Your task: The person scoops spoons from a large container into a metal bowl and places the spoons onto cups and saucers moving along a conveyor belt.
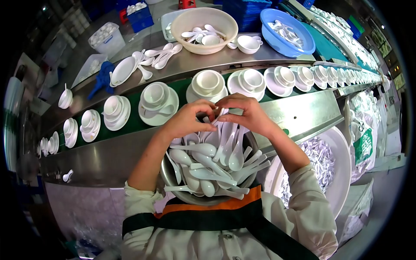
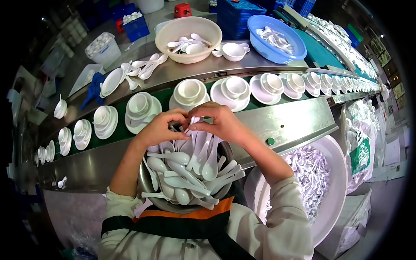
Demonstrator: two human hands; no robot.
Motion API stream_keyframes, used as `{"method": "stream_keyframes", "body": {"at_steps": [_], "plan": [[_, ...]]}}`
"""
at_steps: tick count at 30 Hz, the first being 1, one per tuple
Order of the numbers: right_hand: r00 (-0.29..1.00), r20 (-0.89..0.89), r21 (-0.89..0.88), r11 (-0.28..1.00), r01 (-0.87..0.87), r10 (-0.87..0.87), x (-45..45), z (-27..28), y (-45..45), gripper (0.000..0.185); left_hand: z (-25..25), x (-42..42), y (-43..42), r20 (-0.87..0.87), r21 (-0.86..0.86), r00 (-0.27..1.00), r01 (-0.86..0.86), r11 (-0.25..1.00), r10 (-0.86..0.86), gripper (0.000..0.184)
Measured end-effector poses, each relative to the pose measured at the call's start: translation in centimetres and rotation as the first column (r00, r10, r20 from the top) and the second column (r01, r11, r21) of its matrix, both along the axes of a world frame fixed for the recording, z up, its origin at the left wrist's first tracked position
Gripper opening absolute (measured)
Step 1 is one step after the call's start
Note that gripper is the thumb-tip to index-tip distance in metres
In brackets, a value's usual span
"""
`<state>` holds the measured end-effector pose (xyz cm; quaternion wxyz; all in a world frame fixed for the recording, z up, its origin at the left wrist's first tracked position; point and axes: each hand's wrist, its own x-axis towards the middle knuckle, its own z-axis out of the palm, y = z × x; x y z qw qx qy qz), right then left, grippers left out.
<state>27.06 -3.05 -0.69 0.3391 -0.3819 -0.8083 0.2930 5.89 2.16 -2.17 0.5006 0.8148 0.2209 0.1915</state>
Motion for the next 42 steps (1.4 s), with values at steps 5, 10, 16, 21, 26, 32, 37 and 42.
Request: {"method": "stream_keyframes", "body": {"at_steps": [5, 10, 16, 21, 26, 32, 37, 42], "plan": [[0.919, -0.271, -0.364, 0.914, 0.179, -0.288, 1.9, 1.3, -3.2, 0.018, 0.4, -0.3, 0.0, 0.066, -0.023, 0.997, -0.040, 0.999, 0.042, 0.020], [0.981, 0.051, -0.157, 0.968, 0.195, -0.189, 1.3, 1.0, -4.0, 0.024, 1.0, 0.3, 0.2, 0.034, -0.010, 0.999, 0.002, 1.000, -0.002, 0.016], [0.833, -0.351, -0.313, 0.892, 0.325, -0.427, 3.8, 1.8, -4.9, 0.013, 1.6, -0.4, 3.3, 0.229, -0.330, 0.809, -0.459, 0.825, 0.542, 0.010], [0.558, -0.333, -0.409, 0.650, 0.641, -0.760, 10.1, -5.2, -1.0, 0.016, -5.6, -1.0, 9.0, -0.089, -0.188, 0.844, -0.536, 0.823, 0.529, 0.011], [0.350, 0.368, 0.108, 0.413, 0.904, -0.862, 10.6, -10.3, 1.7, 0.034, -11.1, -0.4, 9.8, -0.277, -0.125, 0.866, -0.461, 0.878, 0.415, 0.022], [0.531, 0.419, 0.290, 0.663, 0.690, -0.737, 7.5, -8.4, 1.5, 0.048, -7.4, -2.3, 7.5, -0.145, 0.683, 0.636, -0.490, 0.542, 0.758, 0.021], [0.937, 0.051, -0.371, 0.864, 0.340, -0.347, 5.1, -1.0, -3.2, 0.026, 1.4, -0.3, 0.9, -0.153, 0.121, 0.946, -0.271, 0.955, 0.287, 0.017], [0.952, 0.160, -0.232, 0.927, 0.294, -0.261, 3.9, 1.3, -5.3, 0.016, 0.7, 2.2, -1.4, -0.199, 0.386, 0.970, -0.056, 0.921, 0.143, 0.021]]}}
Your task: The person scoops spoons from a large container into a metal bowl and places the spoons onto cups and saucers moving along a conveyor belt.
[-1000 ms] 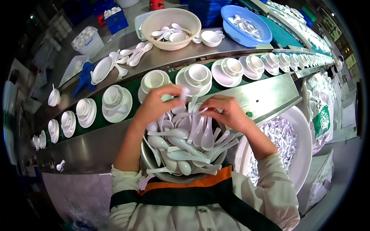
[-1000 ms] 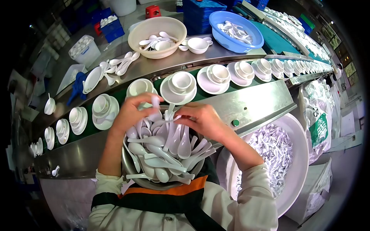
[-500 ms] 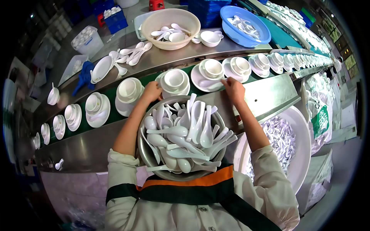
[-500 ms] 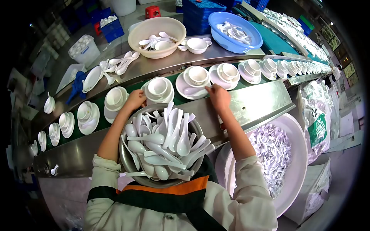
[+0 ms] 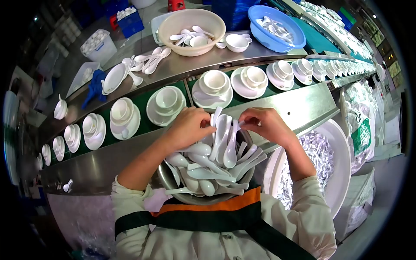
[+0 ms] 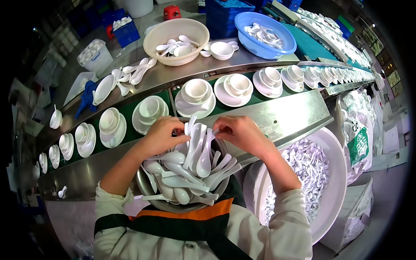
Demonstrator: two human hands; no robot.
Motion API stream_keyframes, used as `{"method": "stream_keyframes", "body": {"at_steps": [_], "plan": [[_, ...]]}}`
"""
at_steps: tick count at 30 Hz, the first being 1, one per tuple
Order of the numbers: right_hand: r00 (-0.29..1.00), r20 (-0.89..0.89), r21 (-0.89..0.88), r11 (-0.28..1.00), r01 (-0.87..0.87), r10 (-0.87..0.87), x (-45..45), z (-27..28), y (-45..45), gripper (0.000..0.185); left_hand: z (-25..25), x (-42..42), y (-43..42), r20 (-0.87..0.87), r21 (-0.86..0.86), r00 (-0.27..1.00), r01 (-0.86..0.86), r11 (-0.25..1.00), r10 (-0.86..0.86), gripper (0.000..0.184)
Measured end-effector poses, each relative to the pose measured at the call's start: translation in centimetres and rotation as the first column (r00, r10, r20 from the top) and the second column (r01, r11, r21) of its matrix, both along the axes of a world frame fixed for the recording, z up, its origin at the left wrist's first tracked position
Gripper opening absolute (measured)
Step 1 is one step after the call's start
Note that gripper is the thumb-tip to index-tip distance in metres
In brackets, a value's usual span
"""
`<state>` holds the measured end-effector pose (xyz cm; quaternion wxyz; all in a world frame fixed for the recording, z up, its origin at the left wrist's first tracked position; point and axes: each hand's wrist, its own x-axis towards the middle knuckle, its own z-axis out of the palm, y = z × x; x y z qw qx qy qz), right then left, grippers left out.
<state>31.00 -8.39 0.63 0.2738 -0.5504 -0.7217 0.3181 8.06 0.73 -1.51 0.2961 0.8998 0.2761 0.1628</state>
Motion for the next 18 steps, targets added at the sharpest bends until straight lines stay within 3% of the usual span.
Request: {"method": "stream_keyframes", "body": {"at_steps": [1, 2, 4, 6, 9, 10, 12, 14, 18], "plan": [[0.999, 0.024, 0.073, 0.996, 0.045, -0.047, -0.1, 0.6, -0.6, 0.015, 0.9, 0.0, -0.1, -0.056, -0.140, 0.998, -0.037, 0.990, 0.029, 0.020], [0.995, 0.045, 0.145, 0.986, 0.086, -0.093, -0.2, 1.1, -1.0, 0.015, 0.8, -0.1, -0.1, -0.056, -0.139, 0.998, -0.036, 0.990, 0.028, 0.020], [0.993, 0.006, 0.104, 0.988, 0.113, -0.114, 0.1, 2.1, -1.5, 0.015, 0.8, -0.6, 0.1, 0.204, -0.316, 0.978, 0.104, 0.943, -0.040, 0.018], [0.991, -0.029, 0.069, 0.988, 0.136, -0.134, 1.0, 2.3, -1.7, 0.014, 1.6, -0.8, -0.4, 0.229, -0.298, 0.972, 0.130, 0.946, -0.061, 0.018], [0.835, -0.418, -0.030, 0.924, 0.382, -0.358, 3.0, 1.7, -1.6, 0.009, 3.0, -1.5, -1.5, 0.234, -0.451, 0.970, 0.055, 0.891, 0.058, 0.016], [0.807, -0.392, -0.100, 0.893, 0.440, -0.441, 3.9, 1.6, -1.0, 0.011, 3.0, -1.6, -1.5, 0.232, -0.455, 0.971, 0.051, 0.889, 0.063, 0.016], [0.731, -0.438, -0.161, 0.846, 0.509, -0.523, 5.3, -0.5, 1.3, 0.013, 3.1, -1.6, -1.0, 0.302, -0.506, 0.940, 0.017, 0.862, 0.158, 0.014], [0.726, -0.456, -0.248, 0.857, 0.452, -0.515, 7.7, -6.5, 4.0, 0.013, 2.9, -1.1, -0.5, 0.448, -0.594, 0.849, 0.050, 0.803, 0.279, 0.010], [0.805, -0.329, -0.166, 0.869, 0.466, -0.495, 5.6, -12.5, 7.8, 0.010, 2.4, -0.3, 1.4, 0.419, -0.611, 0.835, -0.031, 0.791, 0.356, 0.017]]}}
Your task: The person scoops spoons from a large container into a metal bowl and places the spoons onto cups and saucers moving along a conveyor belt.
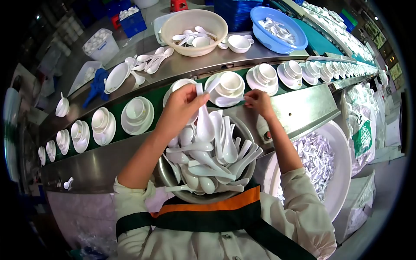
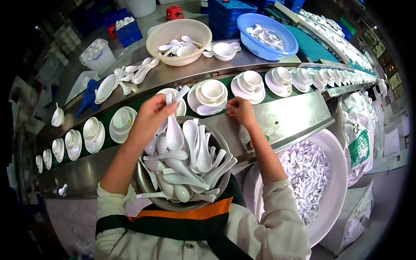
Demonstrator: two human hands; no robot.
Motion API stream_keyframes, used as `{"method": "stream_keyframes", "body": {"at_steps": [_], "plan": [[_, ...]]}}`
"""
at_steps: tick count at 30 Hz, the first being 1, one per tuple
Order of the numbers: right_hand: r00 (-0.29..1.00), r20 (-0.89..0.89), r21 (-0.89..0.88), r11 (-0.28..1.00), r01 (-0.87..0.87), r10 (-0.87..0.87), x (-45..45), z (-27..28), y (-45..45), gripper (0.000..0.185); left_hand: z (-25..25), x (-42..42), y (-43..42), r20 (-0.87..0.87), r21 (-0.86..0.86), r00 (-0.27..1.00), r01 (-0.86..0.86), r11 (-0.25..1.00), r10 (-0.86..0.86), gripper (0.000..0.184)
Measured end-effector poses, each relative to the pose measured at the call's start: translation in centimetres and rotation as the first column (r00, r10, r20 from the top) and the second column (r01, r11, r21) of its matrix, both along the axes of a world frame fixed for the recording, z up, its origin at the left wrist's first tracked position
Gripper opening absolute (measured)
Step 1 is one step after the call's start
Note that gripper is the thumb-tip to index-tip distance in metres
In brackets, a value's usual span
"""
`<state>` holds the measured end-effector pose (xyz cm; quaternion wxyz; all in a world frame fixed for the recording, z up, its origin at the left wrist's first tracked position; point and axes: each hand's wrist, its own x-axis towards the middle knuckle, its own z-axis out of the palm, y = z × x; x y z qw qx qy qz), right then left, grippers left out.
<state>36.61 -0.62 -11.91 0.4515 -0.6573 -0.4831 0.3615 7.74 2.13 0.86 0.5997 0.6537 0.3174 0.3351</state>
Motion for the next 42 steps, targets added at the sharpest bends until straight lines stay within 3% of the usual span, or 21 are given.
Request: {"method": "stream_keyframes", "body": {"at_steps": [4, 6, 7, 8, 9, 10, 12, 14, 16, 18, 22, 24, 26, 29, 30, 32, 34, 35, 38, 41, 42], "plan": [[0.933, 0.361, 0.014, 1.000, 0.006, -0.011, -3.3, 0.0, 1.9, 0.023, 0.1, 1.8, 1.5, 0.028, -0.174, 0.997, -0.070, 0.982, 0.076, 0.021], [0.793, 0.607, 0.111, 0.994, -0.018, -0.053, -4.2, 1.3, 1.7, 0.030, -0.8, 2.3, 2.9, 0.030, -0.183, 0.997, -0.069, 0.981, 0.076, 0.023], [0.793, 0.607, 0.115, 0.993, -0.023, -0.052, -4.9, 3.0, 1.2, 0.030, -0.8, 2.6, 3.2, 0.028, -0.190, 0.996, -0.080, 0.978, 0.087, 0.025], [0.957, 0.288, 0.120, 0.990, -0.079, 0.041, -5.6, 5.2, 0.5, 0.032, -1.0, 3.1, 3.6, 0.025, -0.202, 0.995, -0.092, 0.975, 0.098, 0.026], [0.988, -0.067, 0.143, 0.982, -0.126, 0.137, -6.1, 6.8, 0.0, 0.034, -1.3, 3.4, 4.1, 0.016, -0.208, 0.995, -0.090, 0.974, 0.096, 0.027], [0.988, -0.071, 0.138, 0.983, -0.123, 0.134, -6.4, 7.7, -0.4, 0.034, -1.6, 3.8, 4.3, 0.013, -0.213, 0.996, -0.089, 0.973, 0.094, 0.027], [0.940, 0.011, 0.049, 0.939, -0.342, 0.342, -6.9, 8.8, -0.8, 0.030, -1.8, 4.4, 4.6, 0.037, -0.235, 0.997, -0.053, 0.971, 0.063, 0.027], [0.953, 0.035, 0.092, 0.949, -0.303, 0.301, -6.2, 8.1, -0.5, 0.022, -1.9, 4.1, 5.0, 0.026, -0.241, 0.997, -0.063, 0.968, 0.072, 0.025], [0.964, 0.212, -0.027, 0.987, -0.159, 0.161, -4.5, 7.6, -0.4, 0.019, -3.0, 2.2, 6.5, -0.037, -0.171, 0.993, -0.119, 0.978, 0.114, 0.022], [0.844, 0.527, -0.020, 0.994, -0.103, 0.098, -1.8, 4.2, 0.1, 0.019, -4.1, -0.3, 7.4, -0.046, -0.168, 0.976, -0.218, 0.961, 0.214, 0.020], [0.682, 0.728, -0.060, 0.997, -0.045, 0.074, -1.2, 0.7, 1.4, 0.020, -6.8, -4.8, 7.5, -0.005, -0.216, 0.893, -0.440, 0.872, 0.450, 0.019], [0.656, 0.754, 0.018, 0.998, -0.065, 0.029, -2.3, 0.3, 2.0, 0.020, -9.0, -7.1, 7.6, -0.107, 0.043, 0.843, -0.526, 0.850, 0.527, 0.018], [0.568, 0.822, 0.053, 0.989, -0.136, 0.034, -3.0, 0.2, 2.5, 0.026, -10.5, -9.0, 7.1, -0.107, 0.026, 0.825, -0.556, 0.831, 0.556, 0.019], [0.410, 0.900, -0.076, 0.979, -0.191, 0.150, -4.9, 4.4, 1.7, 0.034, -11.0, -10.5, 6.4, -0.274, 0.179, 0.772, -0.545, 0.819, 0.574, 0.022], [0.407, 0.901, -0.080, 0.979, -0.185, 0.150, -5.6, 6.1, 1.3, 0.034, -10.8, -10.2, 6.1, -0.273, 0.174, 0.776, -0.541, 0.823, 0.569, 0.022], [0.802, 0.471, -0.022, 0.914, -0.405, 0.366, -7.3, 9.0, 0.5, 0.035, -10.5, -9.2, 5.8, -0.150, 0.116, 0.846, -0.500, 0.859, 0.512, 0.022], [0.686, 0.443, -0.030, 0.775, -0.632, 0.576, -8.4, 10.3, -0.2, 0.032, -9.3, -7.1, 5.1, -0.157, 0.137, 0.873, -0.445, 0.885, 0.463, 0.020], [0.663, 0.491, 0.016, 0.755, -0.655, 0.565, -9.0, 10.6, -0.4, 0.029, -9.0, -6.0, 4.7, -0.117, 0.126, 0.904, -0.397, 0.909, 0.411, 0.020], [0.687, 0.468, 0.030, 0.767, -0.641, 0.556, -8.7, 11.2, -0.5, 0.021, -9.5, -3.4, 4.0, -0.053, 0.116, 0.970, -0.228, 0.967, 0.236, 0.017], [0.693, 0.465, 0.046, 0.766, -0.641, 0.551, -7.9, 11.0, -1.3, 0.016, -8.6, -2.5, 3.5, -0.055, 0.142, 0.972, -0.220, 0.965, 0.230, 0.019], [0.700, 0.469, 0.044, 0.777, -0.628, 0.539, -7.5, 11.0, -1.7, 0.016, -8.7, -2.4, 3.5, -0.144, 0.173, 0.957, -0.227, 0.958, 0.253, 0.021]]}}
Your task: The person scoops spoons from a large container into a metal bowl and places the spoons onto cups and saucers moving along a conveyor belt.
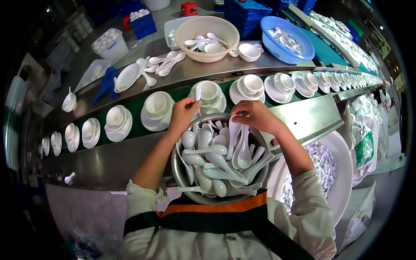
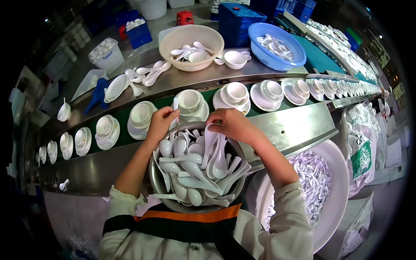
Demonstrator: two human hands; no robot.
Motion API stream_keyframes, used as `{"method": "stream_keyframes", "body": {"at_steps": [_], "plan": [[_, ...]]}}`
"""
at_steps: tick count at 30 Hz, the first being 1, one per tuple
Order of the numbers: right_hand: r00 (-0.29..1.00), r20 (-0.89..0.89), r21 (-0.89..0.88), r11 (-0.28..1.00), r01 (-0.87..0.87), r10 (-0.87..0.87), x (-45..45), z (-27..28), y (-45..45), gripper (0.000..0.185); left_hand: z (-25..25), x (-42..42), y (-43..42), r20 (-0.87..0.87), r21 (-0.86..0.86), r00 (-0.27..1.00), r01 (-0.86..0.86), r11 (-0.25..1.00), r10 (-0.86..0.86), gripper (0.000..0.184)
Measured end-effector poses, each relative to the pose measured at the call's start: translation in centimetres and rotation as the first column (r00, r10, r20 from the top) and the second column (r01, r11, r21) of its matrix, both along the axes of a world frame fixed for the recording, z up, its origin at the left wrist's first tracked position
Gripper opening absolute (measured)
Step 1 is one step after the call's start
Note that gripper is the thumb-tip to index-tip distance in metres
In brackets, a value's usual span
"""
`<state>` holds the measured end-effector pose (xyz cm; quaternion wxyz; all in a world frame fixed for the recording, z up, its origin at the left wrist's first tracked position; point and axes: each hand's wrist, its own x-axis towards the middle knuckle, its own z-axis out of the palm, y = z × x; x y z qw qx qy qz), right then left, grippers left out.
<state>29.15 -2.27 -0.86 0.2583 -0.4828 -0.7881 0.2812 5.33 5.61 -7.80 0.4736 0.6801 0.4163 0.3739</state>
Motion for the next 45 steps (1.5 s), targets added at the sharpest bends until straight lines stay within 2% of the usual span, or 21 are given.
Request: {"method": "stream_keyframes", "body": {"at_steps": [2, 4, 7, 10, 12, 13, 16, 18, 19, 20, 21, 22, 24, 26, 28, 30, 32, 36, 39, 44, 45], "plan": [[0.977, -0.157, -0.150, 0.981, 0.121, -0.144, 1.6, 0.3, -0.8, 0.012, 0.2, 0.6, 0.0, -0.092, 0.015, 0.996, -0.010, 1.000, 0.012, 0.022], [0.903, -0.302, -0.138, 0.951, 0.276, -0.306, 4.7, -0.5, -0.8, 0.008, 0.3, 1.4, 0.1, 0.020, -0.140, 0.999, -0.030, 0.990, 0.033, 0.024], [0.742, -0.296, -0.179, 0.798, 0.575, -0.601, 9.9, -1.6, -1.1, 0.013, -1.2, 2.1, 1.4, 0.123, -0.259, 0.992, 0.044, 0.965, -0.012, 0.021], [0.602, -0.099, -0.216, 0.607, 0.765, -0.793, 15.3, -7.1, 0.2, 0.019, -1.9, 3.1, 3.2, 0.145, -0.393, 0.984, 0.152, 0.907, -0.102, 0.018], [0.609, -0.008, -0.206, 0.597, 0.775, -0.793, 16.4, -9.8, 0.9, 0.018, -3.0, 4.3, 4.6, 0.156, -0.499, 0.975, 0.218, 0.839, -0.161, 0.019], [0.628, -0.015, -0.074, 0.627, 0.775, -0.778, 16.1, -11.0, 1.4, 0.017, -4.4, 4.7, 5.6, 0.190, -0.531, 0.962, 0.270, 0.803, -0.198, 0.020], [0.569, -0.193, -0.338, 0.598, 0.726, -0.800, 13.4, -11.3, 2.9, 0.019, -5.7, 5.2, 6.7, 0.078, -0.561, 0.973, 0.223, 0.797, -0.217, 0.023], [0.614, -0.104, -0.270, 0.617, 0.740, -0.782, 10.8, -8.0, 2.0, 0.022, -4.8, 4.3, 6.2, -0.053, -0.499, 0.970, 0.178, 0.848, -0.235, 0.031], [0.655, -0.006, -0.195, 0.644, 0.740, -0.755, 9.7, -6.1, 1.4, 0.024, -3.1, 3.8, 5.1, -0.250, -0.307, 0.957, 0.065, 0.949, -0.146, 0.033], [0.712, -0.016, -0.201, 0.700, 0.685, -0.702, 8.8, -4.3, 0.7, 0.026, -2.2, 3.2, 4.4, -0.415, -0.080, 0.910, -0.021, 0.997, -0.014, 0.034], [0.765, -0.026, -0.210, 0.752, 0.625, -0.643, 8.0, -2.8, 0.0, 0.029, -3.1, 2.3, 4.6, -0.318, 0.043, 0.948, -0.015, 0.999, 0.028, 0.031], [0.879, -0.164, -0.149, 0.892, 0.426, -0.447, 7.2, -1.9, -0.8, 0.030, -2.2, 1.9, 3.9, -0.323, 0.038, 0.946, -0.019, 0.999, 0.030, 0.031], [0.955, -0.291, -0.126, 0.992, 0.019, -0.056, 5.3, 0.6, -2.3, 0.039, 2.4, 1.1, 2.1, -0.131, -0.127, 0.948, 0.273, 0.954, -0.289, 0.024], [0.981, -0.177, -0.051, 0.995, -0.086, 0.076, 3.0, 1.7, -3.5, 0.038, 5.8, 1.5, -0.3, -0.215, -0.065, 0.899, 0.376, 0.925, -0.381, 0.021], [0.925, 0.342, 0.368, 0.882, -0.294, 0.166, 1.6, 1.6, -4.0, 0.029, 6.7, 2.5, -2.3, -0.304, -0.006, 0.836, 0.478, 0.878, -0.457, 0.019], [0.878, 0.456, 0.426, 0.831, -0.357, 0.144, 1.2, 2.1, -4.5, 0.025, 6.7, 3.5, -3.8, -0.554, 0.275, 0.734, 0.607, 0.746, -0.392, 0.019], [0.818, 0.565, 0.469, 0.774, -0.425, 0.108, 1.5, 3.1, -5.1, 0.023, 5.6, 4.4, -4.2, -0.595, 0.270, 0.718, 0.602, 0.752, -0.361, 0.020], [0.765, 0.620, 0.478, 0.856, -0.196, -0.172, 5.6, 3.2, -5.0, 0.021, 5.4, 5.0, -4.1, -0.550, 0.244, 0.747, 0.571, 0.784, -0.373, 0.010], [0.774, 0.466, 0.419, 0.877, 0.234, -0.429, 9.6, -1.4, -1.7, 0.015, 6.2, 4.4, -3.9, -0.469, 0.429, 0.824, 0.527, 0.733, -0.318, 0.009], [0.674, 0.564, 0.225, 0.874, 0.431, -0.478, 11.5, -9.7, 3.3, 0.016, 9.9, 3.9, -3.2, -0.491, 0.443, 0.822, 0.521, 0.730, -0.289, 0.008], [0.674, 0.558, 0.228, 0.870, 0.436, -0.484, 11.1, -9.4, 3.4, 0.016, 10.5, 3.6, -2.9, -0.419, 0.360, 0.866, 0.434, 0.826, -0.273, 0.008]]}}
